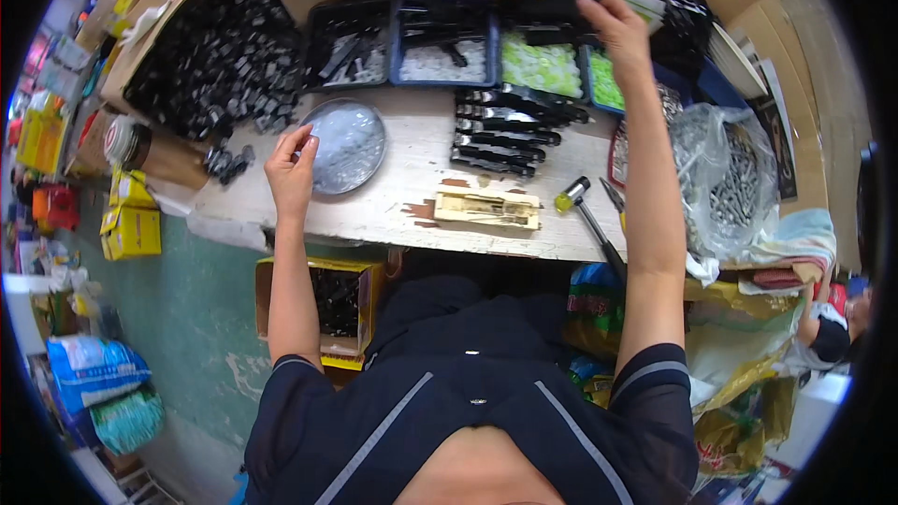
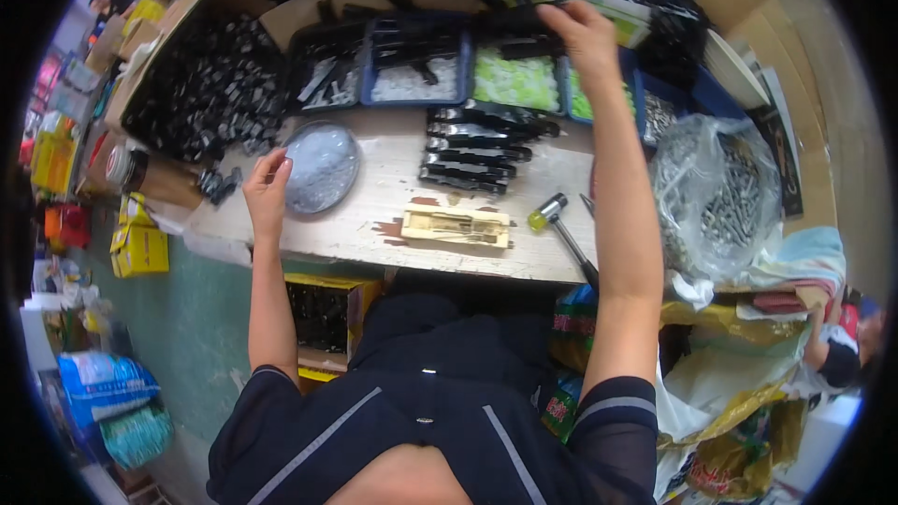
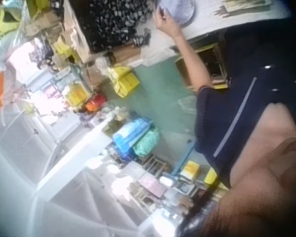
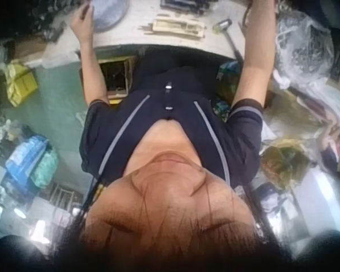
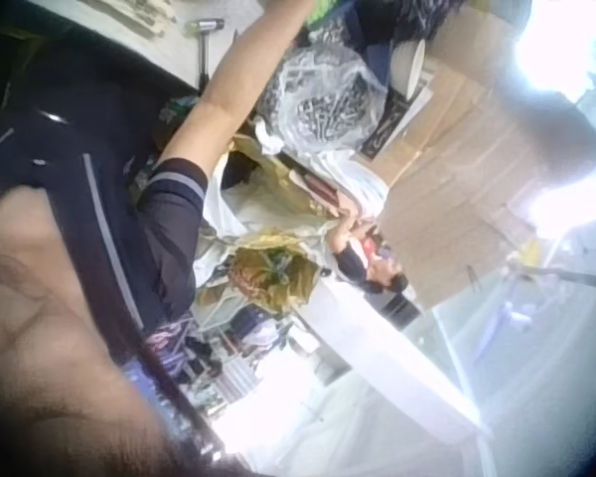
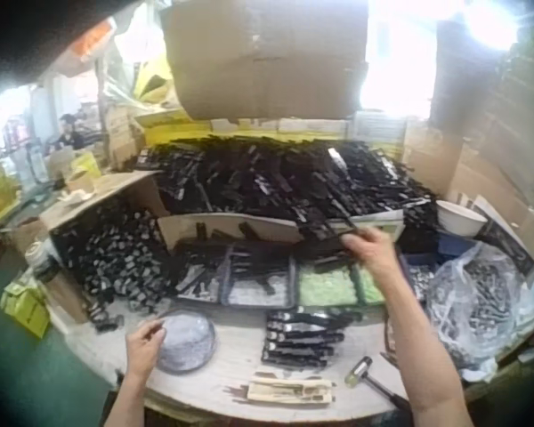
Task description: Manually assembling small plastic and metal components for toys at a factory workbench.
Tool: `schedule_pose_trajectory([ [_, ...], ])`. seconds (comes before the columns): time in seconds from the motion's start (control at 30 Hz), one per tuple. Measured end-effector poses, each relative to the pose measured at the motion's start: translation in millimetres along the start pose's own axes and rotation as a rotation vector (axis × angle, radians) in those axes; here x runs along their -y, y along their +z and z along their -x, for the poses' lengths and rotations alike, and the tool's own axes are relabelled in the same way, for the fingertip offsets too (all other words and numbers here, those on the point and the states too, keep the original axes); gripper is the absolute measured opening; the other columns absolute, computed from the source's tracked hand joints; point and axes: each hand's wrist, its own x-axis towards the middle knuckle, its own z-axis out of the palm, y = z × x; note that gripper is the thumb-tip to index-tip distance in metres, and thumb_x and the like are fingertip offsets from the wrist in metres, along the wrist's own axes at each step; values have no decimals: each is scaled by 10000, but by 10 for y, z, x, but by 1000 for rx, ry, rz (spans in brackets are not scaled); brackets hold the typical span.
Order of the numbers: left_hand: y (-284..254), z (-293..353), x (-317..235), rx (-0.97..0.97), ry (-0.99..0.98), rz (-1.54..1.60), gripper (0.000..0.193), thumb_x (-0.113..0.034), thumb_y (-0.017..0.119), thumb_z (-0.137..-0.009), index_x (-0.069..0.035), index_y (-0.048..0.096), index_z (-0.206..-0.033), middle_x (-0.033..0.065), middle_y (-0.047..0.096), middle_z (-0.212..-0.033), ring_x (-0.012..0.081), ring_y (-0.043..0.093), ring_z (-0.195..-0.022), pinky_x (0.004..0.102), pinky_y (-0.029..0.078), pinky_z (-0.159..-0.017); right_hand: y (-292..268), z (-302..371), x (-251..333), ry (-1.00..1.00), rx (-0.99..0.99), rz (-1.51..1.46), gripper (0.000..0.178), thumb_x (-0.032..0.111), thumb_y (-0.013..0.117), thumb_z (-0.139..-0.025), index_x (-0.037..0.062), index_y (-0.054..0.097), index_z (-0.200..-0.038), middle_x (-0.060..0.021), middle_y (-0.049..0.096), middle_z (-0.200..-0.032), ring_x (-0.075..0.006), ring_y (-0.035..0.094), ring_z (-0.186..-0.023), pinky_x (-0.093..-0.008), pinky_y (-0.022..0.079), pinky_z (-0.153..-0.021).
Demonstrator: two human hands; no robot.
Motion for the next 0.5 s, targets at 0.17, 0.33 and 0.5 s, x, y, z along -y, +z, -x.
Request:
schedule_pose_trajectory([
  [0.17, -499, 56, 507, -275, -25, -132, 149, 6, 627, -755, 3, 643, -903, 47, 579, -798, 105, 540, -670, 217, 446, -623, -376, 405, 474, -179, -46, 9, 218, 150, 603, -800, 8, 646, -959, -54, 629, -928, -108, 550, -868, -230, 410, -804],
  [0.33, -817, 135, 703, -414, -116, -273, 190, 9, 660, -705, -9, 649, -893, 58, 572, -810, 126, 550, -653, 242, 459, -611, -117, 1431, 729, -140, 179, 457, 125, 78, 625, -745, 24, 554, -834, -41, 558, -768, -125, 509, -671, -258, 406, -630],
  [0.5, -771, 12, 711, -386, -88, -334, 183, -36, 651, -718, -4, 649, -899, 102, 591, -844, 183, 582, -715, 275, 466, -665, 393, 2144, 242, -423, 434, 813, 256, 106, 681, -666, 69, 528, -869, -87, 535, -892, -263, 498, -866, -392, 334, -819],
])
